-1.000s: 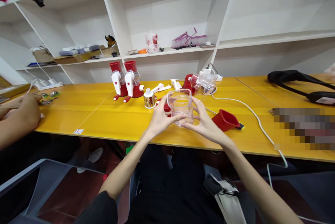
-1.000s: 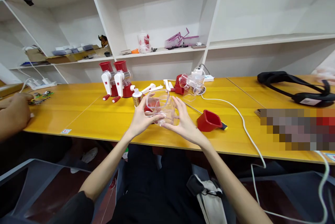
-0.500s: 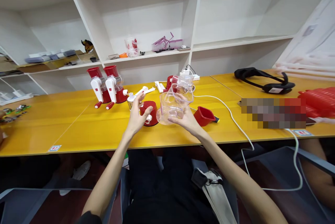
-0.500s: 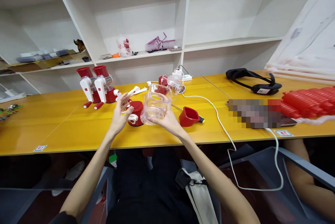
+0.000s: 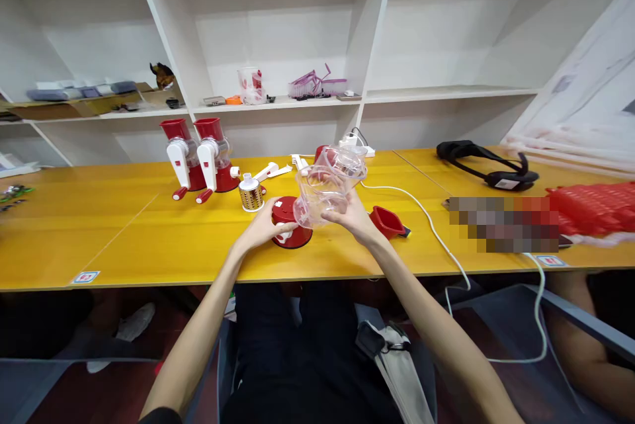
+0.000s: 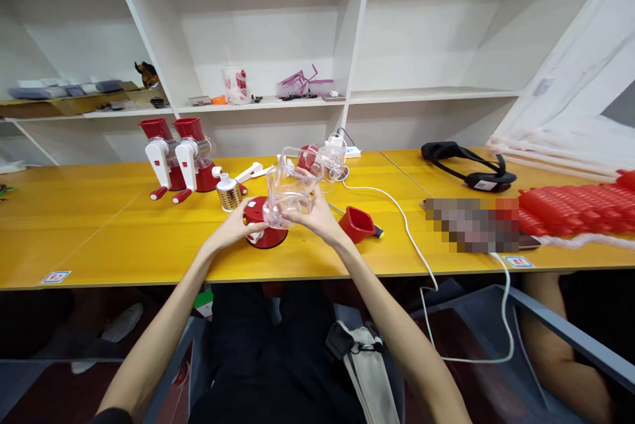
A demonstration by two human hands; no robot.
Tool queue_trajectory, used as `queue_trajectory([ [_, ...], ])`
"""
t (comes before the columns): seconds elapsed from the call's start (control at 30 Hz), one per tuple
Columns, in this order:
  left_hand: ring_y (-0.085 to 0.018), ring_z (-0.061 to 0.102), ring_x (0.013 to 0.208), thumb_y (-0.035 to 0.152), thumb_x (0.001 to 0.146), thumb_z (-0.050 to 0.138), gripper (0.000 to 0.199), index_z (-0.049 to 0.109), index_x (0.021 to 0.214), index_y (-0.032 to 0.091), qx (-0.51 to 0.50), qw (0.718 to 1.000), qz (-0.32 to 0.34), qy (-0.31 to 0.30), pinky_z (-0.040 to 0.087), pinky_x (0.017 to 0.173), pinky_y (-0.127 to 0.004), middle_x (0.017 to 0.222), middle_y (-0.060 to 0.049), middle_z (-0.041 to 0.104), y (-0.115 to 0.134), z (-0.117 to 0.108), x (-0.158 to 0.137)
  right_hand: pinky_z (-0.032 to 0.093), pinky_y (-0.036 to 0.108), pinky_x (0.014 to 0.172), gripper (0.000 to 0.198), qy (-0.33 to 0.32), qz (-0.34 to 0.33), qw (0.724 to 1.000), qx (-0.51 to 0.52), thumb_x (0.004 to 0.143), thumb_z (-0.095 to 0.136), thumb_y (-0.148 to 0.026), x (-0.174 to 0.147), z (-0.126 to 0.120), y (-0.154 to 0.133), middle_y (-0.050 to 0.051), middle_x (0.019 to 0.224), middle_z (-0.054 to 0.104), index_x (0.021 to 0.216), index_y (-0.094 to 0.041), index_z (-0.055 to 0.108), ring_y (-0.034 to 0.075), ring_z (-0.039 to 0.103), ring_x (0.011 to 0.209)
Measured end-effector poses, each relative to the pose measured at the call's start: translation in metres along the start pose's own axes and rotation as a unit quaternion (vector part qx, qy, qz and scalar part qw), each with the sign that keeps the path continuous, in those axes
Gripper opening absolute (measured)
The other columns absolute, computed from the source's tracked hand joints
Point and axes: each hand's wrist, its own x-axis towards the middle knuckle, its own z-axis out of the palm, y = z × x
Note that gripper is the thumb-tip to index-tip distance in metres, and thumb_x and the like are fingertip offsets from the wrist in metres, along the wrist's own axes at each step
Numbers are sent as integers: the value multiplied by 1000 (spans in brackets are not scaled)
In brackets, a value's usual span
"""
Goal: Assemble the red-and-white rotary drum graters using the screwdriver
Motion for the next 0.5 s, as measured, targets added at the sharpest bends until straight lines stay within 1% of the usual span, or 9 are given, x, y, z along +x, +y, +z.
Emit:
queue_trajectory([
  [0.1, -31, 56, 131, 46, 69, 81, 84, 44, 138, 16, -65, 997, -4, -40, 42, 114, -45, 142, -15, 58, -7, -1, 1, 30, 52, 124, 112, -31, -15, 999, -11, 61, 87, -56, 23, 4, 1, 5, 161, 32, 153, -38, 26, 31, 36, 147],
  [0.2, -30, 51, 138, 41, 69, 81, 87, 42, 143, 18, -89, 994, 5, -64, 38, 118, -44, 150, -13, 52, -11, 0, 1, 29, 53, 125, 105, -79, -8, 997, -17, 63, 85, -58, 40, 10, 4, 5, 160, 32, 151, -37, 31, 31, 36, 147],
  [0.27, -31, 48, 140, 39, 70, 81, 87, 41, 145, 18, -87, 994, 11, -69, 36, 120, -45, 153, -13, 49, -11, 1, 1, 29, 54, 124, 101, -106, 2, 994, -22, 64, 83, -59, 46, 13, 6, 6, 159, 34, 149, -35, 34, 31, 37, 146],
  [0.37, -31, 50, 138, 41, 70, 80, 86, 43, 143, 15, -84, 994, 9, -70, 36, 119, -46, 151, -14, 50, -8, 2, 1, 31, 54, 123, 93, -126, 6, 992, -30, 66, 82, -58, 52, 15, 9, 7, 155, 39, 145, -33, 40, 30, 38, 146],
  [0.5, -31, 46, 142, 45, 71, 80, 85, 43, 142, 16, -86, 994, 21, -68, 34, 121, -45, 153, -14, 49, -7, 2, 1, 33, 53, 122, 92, -152, 9, 988, -35, 65, 85, -52, 61, 11, 12, 6, 157, 36, 143, -34, 40, 29, 36, 147],
])
